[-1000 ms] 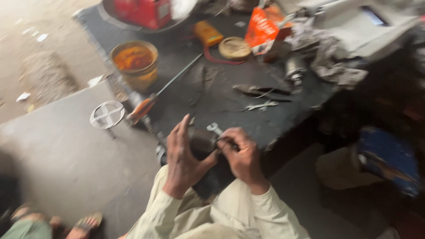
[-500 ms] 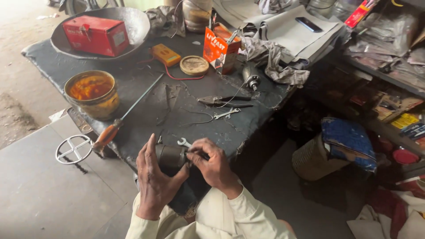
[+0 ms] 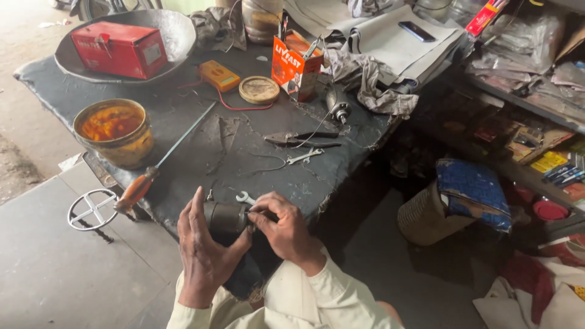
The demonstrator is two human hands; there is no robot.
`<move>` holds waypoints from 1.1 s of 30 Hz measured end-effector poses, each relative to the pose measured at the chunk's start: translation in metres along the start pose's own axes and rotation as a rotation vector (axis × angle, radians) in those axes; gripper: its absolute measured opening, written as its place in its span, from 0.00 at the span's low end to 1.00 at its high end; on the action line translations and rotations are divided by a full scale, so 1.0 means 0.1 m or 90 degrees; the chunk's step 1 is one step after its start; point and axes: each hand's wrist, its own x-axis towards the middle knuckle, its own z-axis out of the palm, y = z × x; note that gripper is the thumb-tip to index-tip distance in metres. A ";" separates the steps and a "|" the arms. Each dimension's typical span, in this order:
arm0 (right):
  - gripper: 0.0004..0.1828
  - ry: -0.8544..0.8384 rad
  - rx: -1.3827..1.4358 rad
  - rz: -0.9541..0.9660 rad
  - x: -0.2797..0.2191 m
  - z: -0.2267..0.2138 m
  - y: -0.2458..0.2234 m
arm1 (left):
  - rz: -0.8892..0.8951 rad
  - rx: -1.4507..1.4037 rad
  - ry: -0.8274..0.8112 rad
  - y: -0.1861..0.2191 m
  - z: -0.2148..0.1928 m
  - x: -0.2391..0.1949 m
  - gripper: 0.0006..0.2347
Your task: The person sits at a cluttered workbench repairing a cylindrical starter motor. They hold the motor, turn it over, use a wrench and screwdriver on its end, manipulate its internal parts and wires, and work on the assembly throughout the clip.
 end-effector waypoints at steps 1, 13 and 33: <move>0.05 -0.001 -0.001 0.000 -0.01 0.00 0.02 | -0.001 -0.001 0.001 0.00 0.00 -0.01 0.48; 0.06 0.001 -0.001 0.041 0.00 -0.02 -0.03 | -0.035 0.009 -0.024 0.02 0.00 0.00 0.47; 0.06 -0.010 0.072 0.085 -0.01 0.00 -0.06 | -0.075 0.037 0.003 -0.15 0.12 -0.04 0.50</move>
